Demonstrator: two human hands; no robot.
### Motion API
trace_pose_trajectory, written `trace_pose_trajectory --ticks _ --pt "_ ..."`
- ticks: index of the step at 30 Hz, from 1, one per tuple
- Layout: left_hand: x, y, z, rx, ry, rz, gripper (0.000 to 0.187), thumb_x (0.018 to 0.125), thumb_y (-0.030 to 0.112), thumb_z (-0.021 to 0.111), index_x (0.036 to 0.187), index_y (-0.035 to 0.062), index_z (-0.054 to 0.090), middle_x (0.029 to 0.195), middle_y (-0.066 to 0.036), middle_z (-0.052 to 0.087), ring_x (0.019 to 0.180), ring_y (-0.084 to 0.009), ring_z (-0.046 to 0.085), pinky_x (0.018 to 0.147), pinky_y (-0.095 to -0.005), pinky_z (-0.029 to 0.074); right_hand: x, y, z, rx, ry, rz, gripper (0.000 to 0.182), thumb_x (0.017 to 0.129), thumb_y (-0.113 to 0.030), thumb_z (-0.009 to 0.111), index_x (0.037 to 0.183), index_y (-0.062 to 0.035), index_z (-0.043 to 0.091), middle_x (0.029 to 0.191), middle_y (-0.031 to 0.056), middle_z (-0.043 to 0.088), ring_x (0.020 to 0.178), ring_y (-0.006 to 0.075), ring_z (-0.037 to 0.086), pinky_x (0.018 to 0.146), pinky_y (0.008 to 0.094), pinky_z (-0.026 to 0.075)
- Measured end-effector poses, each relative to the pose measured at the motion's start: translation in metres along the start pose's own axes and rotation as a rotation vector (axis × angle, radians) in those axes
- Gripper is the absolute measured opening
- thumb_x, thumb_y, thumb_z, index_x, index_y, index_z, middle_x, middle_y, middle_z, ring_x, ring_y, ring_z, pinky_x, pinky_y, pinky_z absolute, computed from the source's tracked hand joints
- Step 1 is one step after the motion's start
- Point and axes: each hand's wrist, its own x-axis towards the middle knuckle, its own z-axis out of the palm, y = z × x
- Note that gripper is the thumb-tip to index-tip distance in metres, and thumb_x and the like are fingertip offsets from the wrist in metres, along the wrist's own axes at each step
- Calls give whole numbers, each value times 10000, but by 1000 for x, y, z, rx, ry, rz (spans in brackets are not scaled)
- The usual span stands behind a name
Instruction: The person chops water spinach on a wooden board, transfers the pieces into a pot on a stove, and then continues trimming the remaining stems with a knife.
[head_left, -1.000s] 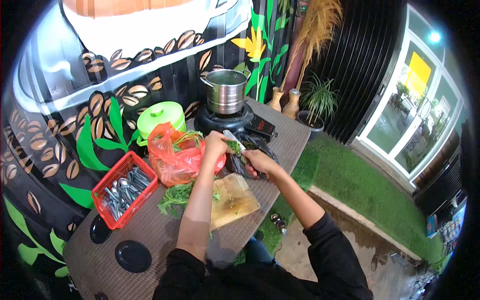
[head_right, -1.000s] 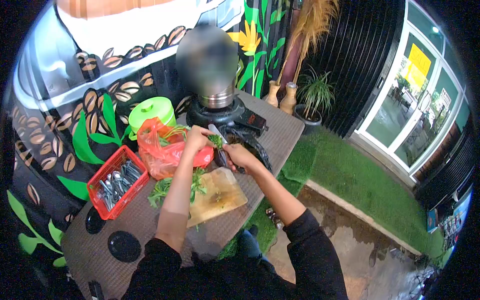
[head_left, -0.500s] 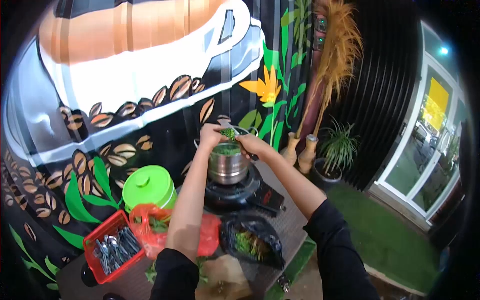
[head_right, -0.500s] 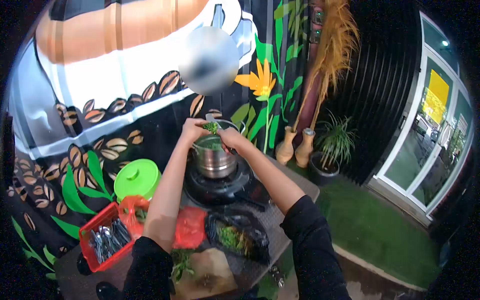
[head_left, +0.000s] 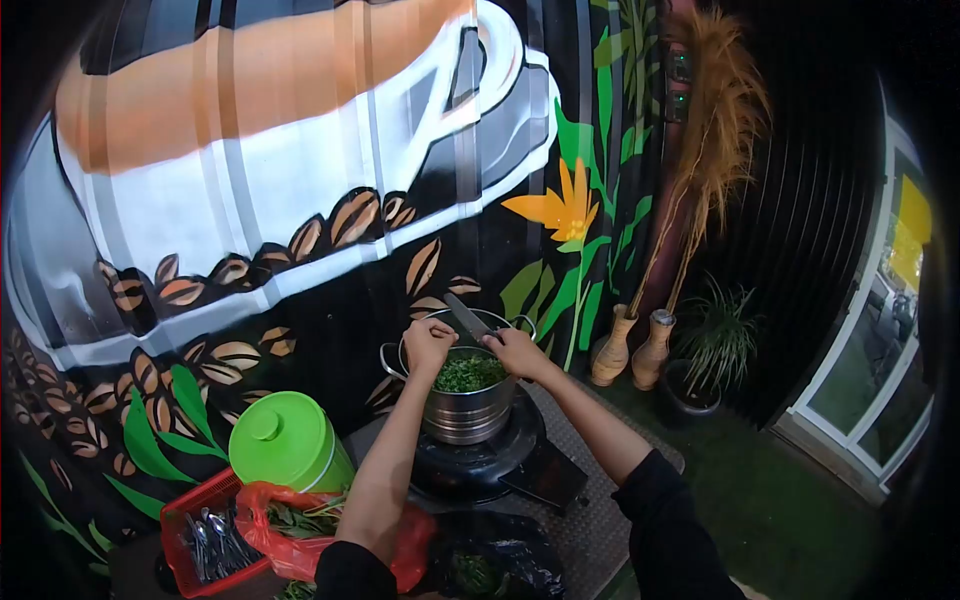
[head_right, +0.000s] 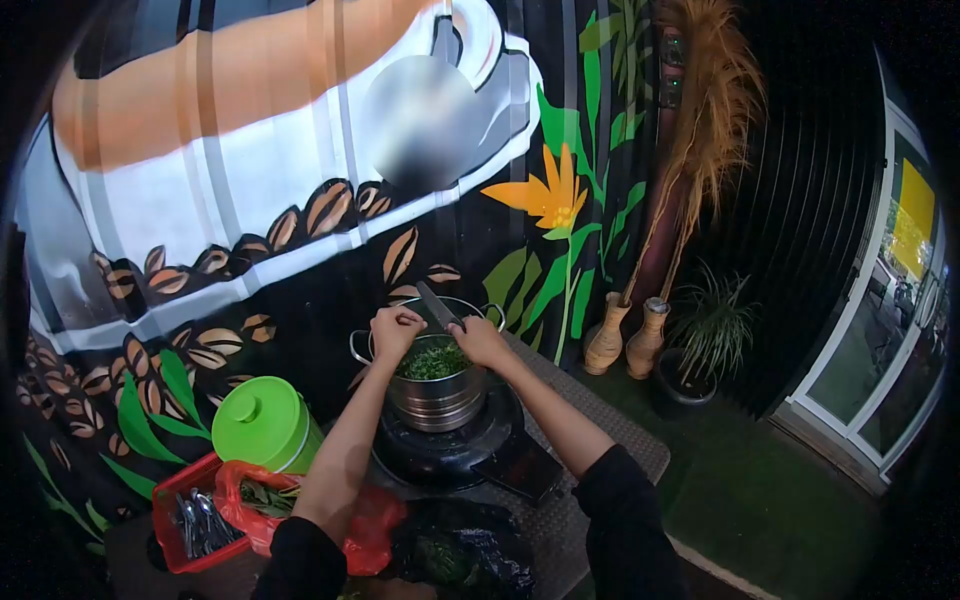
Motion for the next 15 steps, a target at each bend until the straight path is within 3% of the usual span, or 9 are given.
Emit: trace_pose_trajectory --ticks 3,5,7,9,10,12,15 --pt "4 -9 10 7 99 42 33 696 15 663 727 7 656 679 -81 667 613 -136 648 593 -253 512 -3 0 1 -18 -38 11 449 898 -340 476 796 86 572 629 232 590 478 316 598 520 424 482" --pt "5 -8 12 -111 172 167 68 715 -12 620 772 -4 656 766 -103 674 652 -144 653 601 -264 517 -3 5 6 -48 19 -39 451 901 -335 473 793 91 570 621 233 588 471 317 595 524 424 483" --pt "-1 3 11 -181 90 146 142 716 -33 615 845 -15 670 829 -127 671 692 -181 658 636 -274 524 -4 5 8 -81 77 -91 452 903 -331 470 790 97 568 613 234 585 465 317 593 527 425 484" --pt "-7 8 12 -69 -14 377 227 718 -39 619 937 -8 672 826 -131 670 713 -217 660 663 -280 524 -3 3 7 -5 29 14 464 899 -338 472 788 103 563 614 227 589 451 313 589 504 415 486" --pt "-9 10 12 -88 -35 368 238 708 -17 648 945 -10 674 816 -139 668 725 -240 660 678 -287 521 -1 6 7 -8 29 12 464 899 -338 472 788 103 563 614 227 589 451 313 589 504 415 486" --pt "-11 14 9 -45 -83 387 208 707 -5 656 913 -14 679 815 -141 668 725 -236 661 676 -289 520 4 13 9 131 -21 86 402 919 -329 455 795 43 546 503 94 496 364 209 519 363 333 420" --pt "-16 23 4 -5 -155 375 142 699 17 667 834 -20 689 796 -150 670 717 -222 664 665 -292 517 5 17 8 242 -40 166 405 923 -329 455 721 16 516 491 58 468 345 170 473 344 307 376"
